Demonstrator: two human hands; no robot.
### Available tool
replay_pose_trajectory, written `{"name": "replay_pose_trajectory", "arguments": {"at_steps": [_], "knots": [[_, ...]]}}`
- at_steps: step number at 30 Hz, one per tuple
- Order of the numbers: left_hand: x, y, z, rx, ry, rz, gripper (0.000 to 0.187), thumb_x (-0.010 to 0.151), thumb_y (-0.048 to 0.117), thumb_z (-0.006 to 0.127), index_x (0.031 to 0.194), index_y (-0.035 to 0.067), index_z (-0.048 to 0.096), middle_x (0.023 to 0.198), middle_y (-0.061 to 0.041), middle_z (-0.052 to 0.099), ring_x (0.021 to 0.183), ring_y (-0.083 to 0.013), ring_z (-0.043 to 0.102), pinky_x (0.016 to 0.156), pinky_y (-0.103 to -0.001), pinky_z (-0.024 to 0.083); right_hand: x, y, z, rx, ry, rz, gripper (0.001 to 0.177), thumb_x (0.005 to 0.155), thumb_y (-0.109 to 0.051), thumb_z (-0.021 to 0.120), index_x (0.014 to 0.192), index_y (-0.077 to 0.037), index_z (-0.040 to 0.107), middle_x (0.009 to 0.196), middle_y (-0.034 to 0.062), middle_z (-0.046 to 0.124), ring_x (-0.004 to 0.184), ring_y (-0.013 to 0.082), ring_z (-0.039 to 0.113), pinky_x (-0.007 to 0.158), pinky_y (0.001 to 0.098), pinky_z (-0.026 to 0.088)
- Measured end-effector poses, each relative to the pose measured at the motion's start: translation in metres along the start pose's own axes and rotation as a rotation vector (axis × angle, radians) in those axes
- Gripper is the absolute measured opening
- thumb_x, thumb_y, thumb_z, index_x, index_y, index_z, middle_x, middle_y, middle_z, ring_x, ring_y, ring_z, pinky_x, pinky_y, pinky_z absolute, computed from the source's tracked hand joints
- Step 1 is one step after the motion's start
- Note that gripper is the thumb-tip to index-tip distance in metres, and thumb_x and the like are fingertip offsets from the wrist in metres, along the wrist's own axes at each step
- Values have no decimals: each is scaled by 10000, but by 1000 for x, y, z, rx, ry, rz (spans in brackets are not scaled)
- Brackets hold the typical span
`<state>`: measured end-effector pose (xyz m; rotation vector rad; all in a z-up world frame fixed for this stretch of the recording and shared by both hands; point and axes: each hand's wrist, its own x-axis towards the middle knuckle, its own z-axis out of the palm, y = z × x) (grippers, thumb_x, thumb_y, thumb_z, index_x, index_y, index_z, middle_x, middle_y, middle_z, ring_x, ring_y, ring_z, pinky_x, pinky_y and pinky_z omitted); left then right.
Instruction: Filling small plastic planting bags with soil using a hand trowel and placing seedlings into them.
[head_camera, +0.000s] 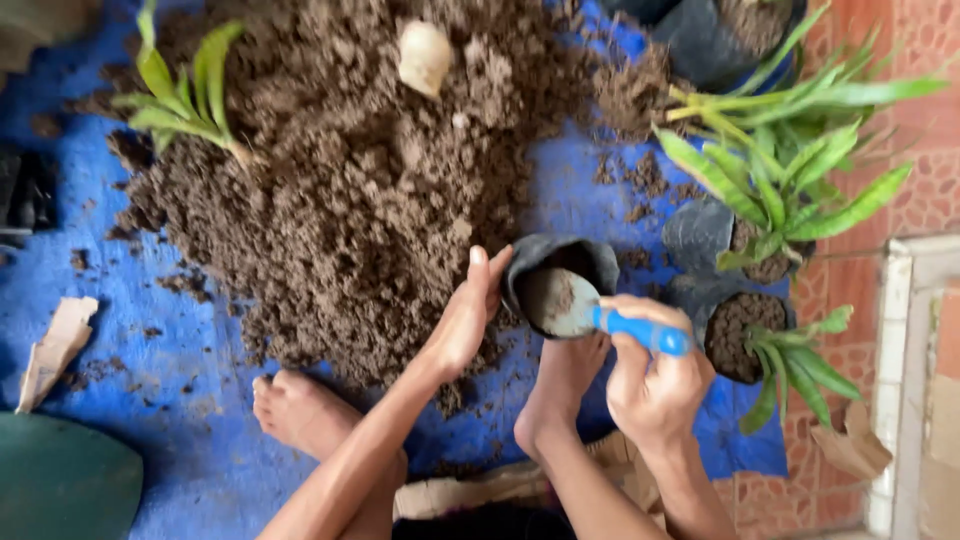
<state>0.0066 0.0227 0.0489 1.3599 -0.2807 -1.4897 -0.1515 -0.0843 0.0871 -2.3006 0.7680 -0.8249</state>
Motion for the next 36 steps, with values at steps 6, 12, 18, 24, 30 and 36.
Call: {"name": "replay_pose_trajectory", "arguments": {"at_steps": [6,12,18,24,30,36], "knots": [[1,3,3,37,14,-18,894,1029,638,23,1618,-14,188,1648,-348,152,1521,-558,120,1265,-636,191,-4,6,-5,35,26,16,133,1023,-68,612,954,-6,707,941,116,772,851,281,772,739,388,660],[4,-2,4,40,13,-28,933,1001,679,19,1624,2,176,1652,-338,120,1516,-569,109,1263,-643,191,-9,12,-5,87,47,10,98,981,-35,645,909,4,699,910,117,770,847,286,778,769,374,649],[19,-31,-1,-71,42,-7,1101,839,802,106,1616,27,179,1710,-176,201,1571,-348,212,1267,-486,152,-12,4,-13,121,-57,151,171,912,68,570,1074,15,568,1068,144,746,815,178,718,694,255,573],[20,-32,-3,-79,44,-9,1072,861,777,87,1615,21,177,1709,-180,203,1569,-344,226,1267,-475,161,-13,1,-11,44,-68,121,142,962,16,610,1102,-5,603,1101,111,753,615,100,580,564,235,470],[20,-35,-4,-114,39,-5,1089,849,790,97,1614,19,187,1707,-181,212,1567,-351,229,1263,-481,163,-11,-4,-10,28,-62,154,167,919,58,591,1076,10,617,1046,104,769,589,95,569,547,225,461],[17,-38,-4,-97,21,12,1064,857,777,84,1618,38,170,1711,-174,185,1572,-360,193,1271,-506,141,-15,-4,-14,77,-72,193,182,926,57,582,1103,15,579,1079,151,748,816,189,703,687,262,544]]}}
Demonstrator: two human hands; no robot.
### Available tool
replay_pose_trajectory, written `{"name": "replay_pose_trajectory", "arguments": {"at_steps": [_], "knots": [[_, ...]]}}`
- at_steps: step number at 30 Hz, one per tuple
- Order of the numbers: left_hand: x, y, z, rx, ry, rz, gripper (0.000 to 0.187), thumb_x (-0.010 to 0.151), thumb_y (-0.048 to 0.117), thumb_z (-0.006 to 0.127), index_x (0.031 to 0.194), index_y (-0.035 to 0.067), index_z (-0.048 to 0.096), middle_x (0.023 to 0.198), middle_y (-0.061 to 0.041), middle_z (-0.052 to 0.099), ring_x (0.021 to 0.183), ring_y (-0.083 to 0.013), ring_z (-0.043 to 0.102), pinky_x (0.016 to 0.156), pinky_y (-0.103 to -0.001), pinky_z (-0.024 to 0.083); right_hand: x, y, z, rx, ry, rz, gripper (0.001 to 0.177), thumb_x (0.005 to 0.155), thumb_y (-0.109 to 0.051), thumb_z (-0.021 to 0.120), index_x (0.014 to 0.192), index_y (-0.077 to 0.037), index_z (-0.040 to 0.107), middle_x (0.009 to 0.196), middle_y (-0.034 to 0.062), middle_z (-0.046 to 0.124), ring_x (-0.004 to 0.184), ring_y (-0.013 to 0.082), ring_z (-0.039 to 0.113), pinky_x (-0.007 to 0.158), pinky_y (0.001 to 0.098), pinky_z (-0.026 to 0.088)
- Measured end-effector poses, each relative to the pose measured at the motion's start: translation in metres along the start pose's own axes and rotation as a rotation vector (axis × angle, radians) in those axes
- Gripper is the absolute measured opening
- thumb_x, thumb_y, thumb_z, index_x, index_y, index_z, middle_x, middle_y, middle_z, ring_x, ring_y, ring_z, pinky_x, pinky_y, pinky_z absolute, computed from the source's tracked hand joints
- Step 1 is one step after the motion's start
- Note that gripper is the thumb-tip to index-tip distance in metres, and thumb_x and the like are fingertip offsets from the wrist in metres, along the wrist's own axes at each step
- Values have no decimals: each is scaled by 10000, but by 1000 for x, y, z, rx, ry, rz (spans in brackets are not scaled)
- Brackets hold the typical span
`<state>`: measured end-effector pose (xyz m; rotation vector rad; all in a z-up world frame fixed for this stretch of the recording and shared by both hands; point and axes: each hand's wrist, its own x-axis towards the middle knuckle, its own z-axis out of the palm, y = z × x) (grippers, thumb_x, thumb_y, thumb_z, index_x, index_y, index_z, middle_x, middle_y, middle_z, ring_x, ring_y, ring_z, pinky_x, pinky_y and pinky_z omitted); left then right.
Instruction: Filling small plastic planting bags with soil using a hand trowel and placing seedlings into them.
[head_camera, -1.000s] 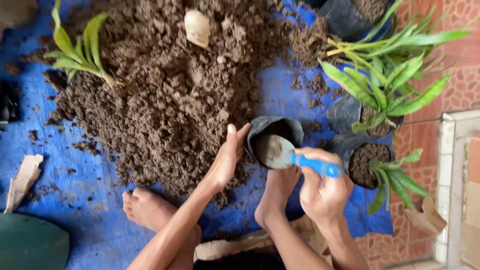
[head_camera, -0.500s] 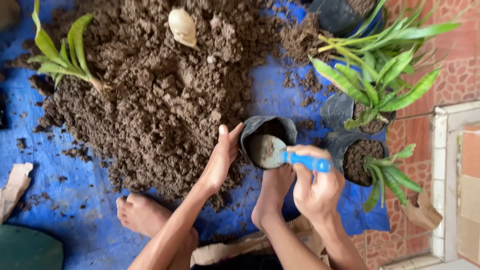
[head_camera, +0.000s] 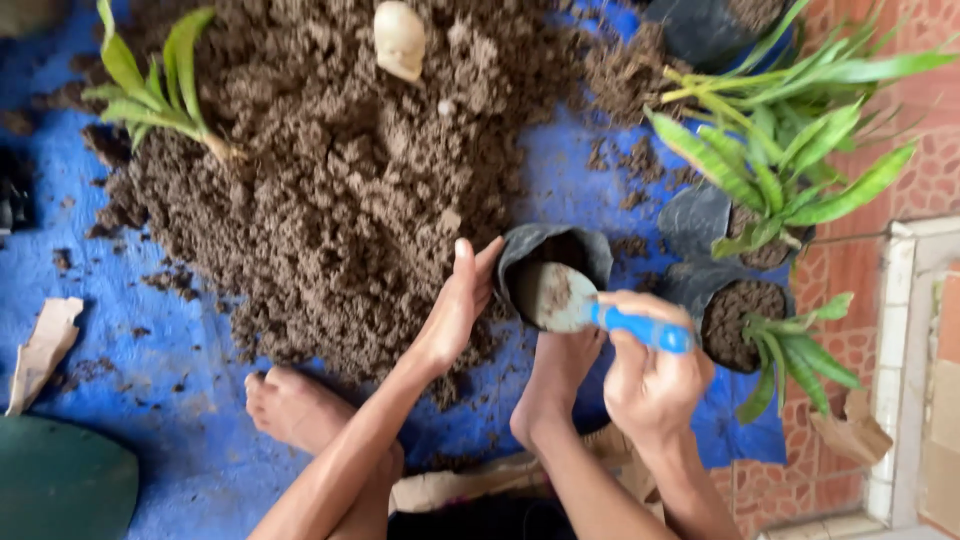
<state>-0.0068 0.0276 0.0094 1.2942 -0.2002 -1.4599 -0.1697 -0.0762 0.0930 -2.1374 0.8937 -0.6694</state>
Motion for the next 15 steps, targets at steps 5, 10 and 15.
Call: {"name": "replay_pose_trajectory", "arguments": {"at_steps": [5,10,15], "knots": [[8,5,2,-5,-6,7,1084,847,788,101,1615,27,178,1710,-179,190,1573,-355,197,1269,-494,143,4,-1,-1,-11,20,-57,144,953,71,569,1094,54,589,1090,174,736,855,220,721,778,298,586],[9,15,0,34,25,36,1089,847,783,68,1613,18,180,1704,-198,202,1563,-373,221,1265,-507,164,12,7,6,9,11,-92,171,946,77,580,1110,32,594,1087,157,741,856,205,726,766,283,588],[6,11,0,5,28,4,1075,847,781,81,1617,37,183,1711,-170,201,1570,-351,214,1266,-494,159,6,5,3,-30,2,-72,182,941,86,575,1109,29,616,1104,131,741,843,190,723,752,276,576]]}}
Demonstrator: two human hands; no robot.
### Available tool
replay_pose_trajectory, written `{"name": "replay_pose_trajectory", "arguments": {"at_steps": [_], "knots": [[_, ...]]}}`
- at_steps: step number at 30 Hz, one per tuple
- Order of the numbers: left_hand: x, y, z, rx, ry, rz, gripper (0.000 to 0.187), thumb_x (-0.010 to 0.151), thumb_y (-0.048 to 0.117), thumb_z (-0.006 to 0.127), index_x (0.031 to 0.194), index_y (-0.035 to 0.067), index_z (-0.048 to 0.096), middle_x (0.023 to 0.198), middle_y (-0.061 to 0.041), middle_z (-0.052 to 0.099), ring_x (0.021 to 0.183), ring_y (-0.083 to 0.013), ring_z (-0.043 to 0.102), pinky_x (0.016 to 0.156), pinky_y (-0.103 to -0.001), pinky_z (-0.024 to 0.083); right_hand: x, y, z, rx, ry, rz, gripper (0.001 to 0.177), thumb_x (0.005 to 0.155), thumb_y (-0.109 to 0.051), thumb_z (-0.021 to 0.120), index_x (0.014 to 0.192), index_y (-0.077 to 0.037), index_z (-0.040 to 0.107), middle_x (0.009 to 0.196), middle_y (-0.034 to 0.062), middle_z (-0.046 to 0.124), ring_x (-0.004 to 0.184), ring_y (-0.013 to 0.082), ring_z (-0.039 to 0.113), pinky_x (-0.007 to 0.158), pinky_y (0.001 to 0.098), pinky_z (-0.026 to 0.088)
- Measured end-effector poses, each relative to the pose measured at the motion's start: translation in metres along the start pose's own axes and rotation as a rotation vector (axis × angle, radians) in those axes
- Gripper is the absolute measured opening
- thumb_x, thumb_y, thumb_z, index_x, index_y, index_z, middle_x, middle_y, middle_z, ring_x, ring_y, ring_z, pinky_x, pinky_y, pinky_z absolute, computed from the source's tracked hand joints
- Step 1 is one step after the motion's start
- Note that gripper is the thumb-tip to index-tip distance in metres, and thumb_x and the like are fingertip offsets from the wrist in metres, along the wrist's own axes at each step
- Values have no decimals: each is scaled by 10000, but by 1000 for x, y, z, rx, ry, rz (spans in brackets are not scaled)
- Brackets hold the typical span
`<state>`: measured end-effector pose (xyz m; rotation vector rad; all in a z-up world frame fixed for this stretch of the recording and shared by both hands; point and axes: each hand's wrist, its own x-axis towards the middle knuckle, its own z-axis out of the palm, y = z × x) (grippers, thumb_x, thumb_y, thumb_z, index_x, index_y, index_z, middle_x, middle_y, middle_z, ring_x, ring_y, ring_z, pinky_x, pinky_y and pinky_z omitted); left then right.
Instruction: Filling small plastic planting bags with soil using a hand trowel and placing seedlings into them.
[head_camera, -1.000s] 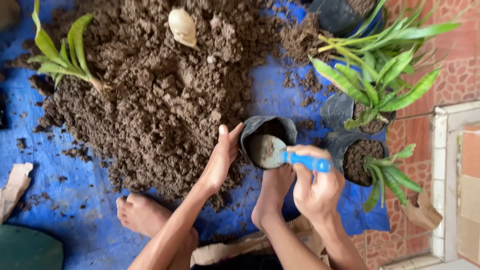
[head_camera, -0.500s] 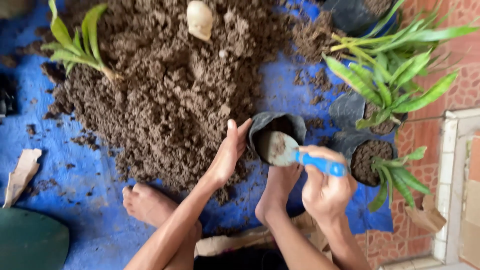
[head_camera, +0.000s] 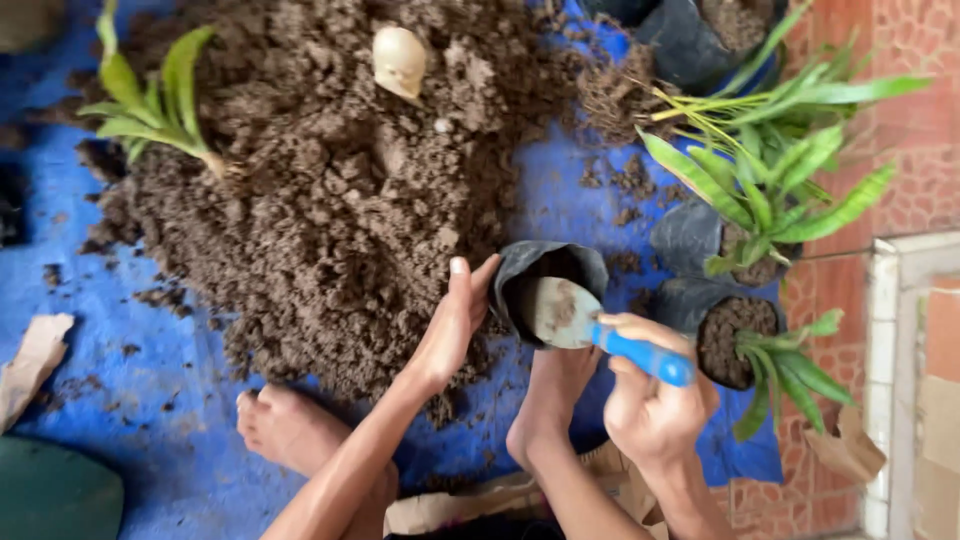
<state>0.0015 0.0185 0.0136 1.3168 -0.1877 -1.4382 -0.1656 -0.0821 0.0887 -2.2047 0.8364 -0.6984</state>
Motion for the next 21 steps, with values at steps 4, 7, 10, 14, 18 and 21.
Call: {"name": "replay_pose_trajectory", "arguments": {"at_steps": [4,7,10,14,18,21], "knots": [[-5,-4,3,21,-24,-2,1071,855,768,49,1614,22,169,1714,-176,185,1575,-344,198,1270,-489,140,-3,-3,-6,-27,18,-50,113,971,64,571,1081,33,574,1104,154,730,886,227,730,789,306,591],[-6,12,0,52,-8,-9,995,926,717,14,1627,29,178,1695,-240,163,1551,-440,157,1269,-544,161,15,9,4,-24,60,-185,84,1009,-44,592,993,24,639,1012,147,747,858,259,757,751,337,629],[-11,11,5,63,-41,-19,933,995,678,-6,1638,33,194,1671,-312,141,1525,-544,109,1265,-603,178,9,12,2,-35,127,-252,198,1033,-121,613,918,10,707,912,127,772,803,262,769,702,347,654],[-6,18,4,70,-33,-24,934,989,670,-30,1640,36,184,1677,-303,141,1533,-532,106,1270,-593,176,4,23,0,2,167,-248,243,1046,-146,590,929,44,687,936,170,752,825,303,761,711,382,667],[-10,22,8,77,-27,18,901,1030,632,6,1621,-19,203,1638,-373,158,1507,-584,130,1255,-625,191,10,17,7,-33,116,-242,214,1042,-166,596,948,-3,698,927,101,765,831,258,771,741,362,665],[-13,20,8,79,-33,-4,914,1019,645,-4,1622,-12,199,1643,-361,158,1515,-574,124,1262,-616,188,6,12,4,-8,140,-213,238,1031,-177,600,948,28,690,932,136,759,859,304,773,745,385,662]]}}
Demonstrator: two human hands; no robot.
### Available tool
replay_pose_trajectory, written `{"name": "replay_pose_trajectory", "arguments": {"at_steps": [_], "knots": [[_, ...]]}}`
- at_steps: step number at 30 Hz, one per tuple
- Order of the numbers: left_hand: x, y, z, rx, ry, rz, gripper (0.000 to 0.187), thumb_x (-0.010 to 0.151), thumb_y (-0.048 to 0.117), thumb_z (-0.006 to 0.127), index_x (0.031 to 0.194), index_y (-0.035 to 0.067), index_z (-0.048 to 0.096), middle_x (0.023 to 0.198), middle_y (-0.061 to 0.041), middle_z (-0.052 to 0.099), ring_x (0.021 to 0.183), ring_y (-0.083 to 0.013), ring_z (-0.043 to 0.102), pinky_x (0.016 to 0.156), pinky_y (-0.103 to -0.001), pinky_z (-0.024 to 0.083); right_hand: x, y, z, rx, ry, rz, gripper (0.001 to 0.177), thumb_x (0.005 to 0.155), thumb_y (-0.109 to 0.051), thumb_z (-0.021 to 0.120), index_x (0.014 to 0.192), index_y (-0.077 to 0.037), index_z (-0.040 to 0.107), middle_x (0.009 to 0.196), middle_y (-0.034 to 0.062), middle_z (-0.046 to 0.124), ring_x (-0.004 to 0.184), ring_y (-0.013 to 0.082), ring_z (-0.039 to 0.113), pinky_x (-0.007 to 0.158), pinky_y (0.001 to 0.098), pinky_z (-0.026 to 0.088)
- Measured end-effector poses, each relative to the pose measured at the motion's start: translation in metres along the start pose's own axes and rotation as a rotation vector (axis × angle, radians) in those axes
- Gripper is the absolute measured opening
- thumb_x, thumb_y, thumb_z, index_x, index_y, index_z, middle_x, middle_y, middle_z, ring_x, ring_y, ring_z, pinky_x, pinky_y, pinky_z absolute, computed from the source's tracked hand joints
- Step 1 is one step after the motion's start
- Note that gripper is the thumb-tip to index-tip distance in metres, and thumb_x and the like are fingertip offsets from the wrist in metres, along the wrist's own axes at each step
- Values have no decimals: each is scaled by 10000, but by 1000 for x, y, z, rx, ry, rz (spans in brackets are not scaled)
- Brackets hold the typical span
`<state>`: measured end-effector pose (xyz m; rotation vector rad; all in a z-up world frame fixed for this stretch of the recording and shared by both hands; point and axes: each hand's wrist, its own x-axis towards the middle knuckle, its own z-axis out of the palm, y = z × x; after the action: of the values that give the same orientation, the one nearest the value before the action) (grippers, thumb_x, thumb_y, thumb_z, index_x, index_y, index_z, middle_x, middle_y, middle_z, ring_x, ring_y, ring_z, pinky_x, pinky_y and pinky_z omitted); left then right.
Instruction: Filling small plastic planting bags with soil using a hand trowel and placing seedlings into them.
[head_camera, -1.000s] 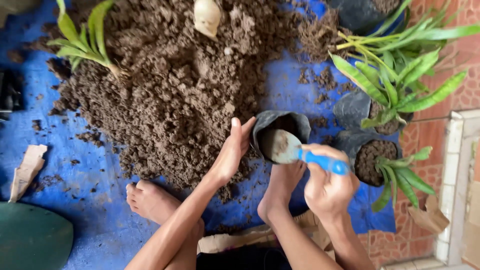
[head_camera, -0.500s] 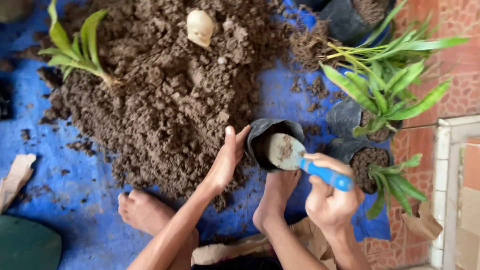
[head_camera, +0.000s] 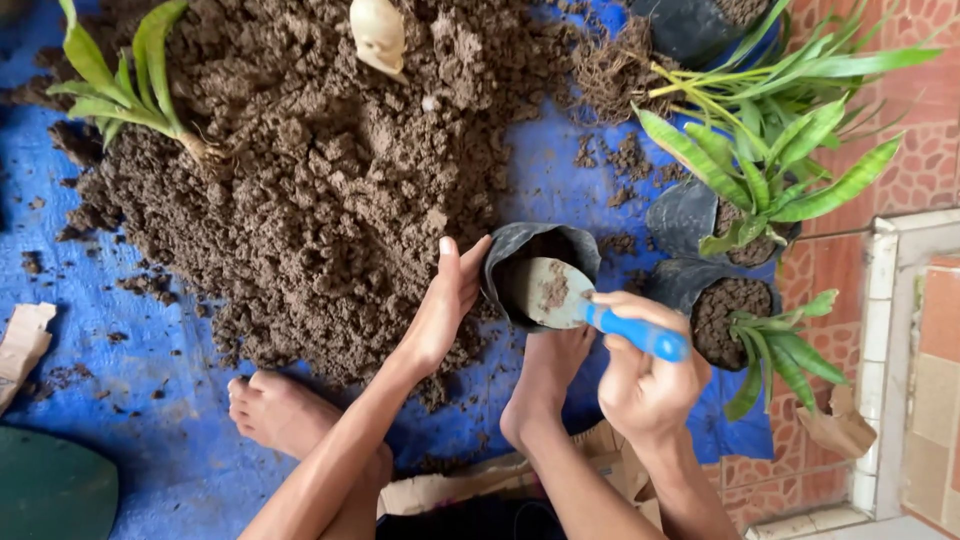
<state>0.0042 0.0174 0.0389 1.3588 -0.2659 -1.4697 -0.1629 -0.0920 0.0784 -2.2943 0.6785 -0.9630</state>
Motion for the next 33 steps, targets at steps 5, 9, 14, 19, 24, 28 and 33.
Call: {"name": "replay_pose_trajectory", "arguments": {"at_steps": [5,9,14,19,24,28,33], "knots": [[3,2,1,-2,6,0,936,1002,665,-12,1622,-4,197,1645,-354,156,1519,-560,125,1268,-617,183,5,0,-5,-23,-39,-3,236,1052,-193,567,978,-1,682,955,99,757,878,269,770,765,380,666],[2,2,1,4,1,6,943,996,668,-12,1621,-7,194,1646,-351,165,1520,-560,126,1269,-620,183,5,-1,0,-33,-83,45,223,1052,-216,581,991,-29,686,929,75,763,799,244,761,714,365,662],[3,4,0,-5,9,-14,958,982,679,-22,1622,0,189,1646,-353,141,1522,-562,112,1266,-629,176,5,-4,-4,-54,-77,34,247,1047,-236,566,995,-25,684,997,83,762,851,240,767,731,349,654],[3,7,2,-12,3,1,937,997,660,-15,1621,-9,186,1645,-365,114,1516,-578,92,1266,-635,162,11,-2,1,-41,-92,29,219,1048,-212,583,966,-31,677,958,73,757,821,256,766,705,364,647],[8,-9,-1,-34,-6,27,968,990,693,6,1619,-26,168,1638,-385,78,1510,-594,53,1255,-658,145,3,1,5,40,-63,61,163,1019,-165,626,919,-45,672,922,72,764,814,261,776,704,369,643],[17,-29,-4,-97,29,-5,1070,868,771,47,1616,12,155,1690,-246,194,1555,-406,218,1258,-540,174,-3,-2,-1,123,-149,174,195,915,52,619,1089,-32,591,1123,110,739,761,138,709,632,220,578],[22,-31,-8,-133,20,21,1081,869,783,84,1613,2,158,1691,-239,196,1560,-395,205,1262,-536,156,1,-2,4,78,-159,249,213,899,23,632,1106,-29,615,1100,85,759,700,134,664,645,247,556]]}}
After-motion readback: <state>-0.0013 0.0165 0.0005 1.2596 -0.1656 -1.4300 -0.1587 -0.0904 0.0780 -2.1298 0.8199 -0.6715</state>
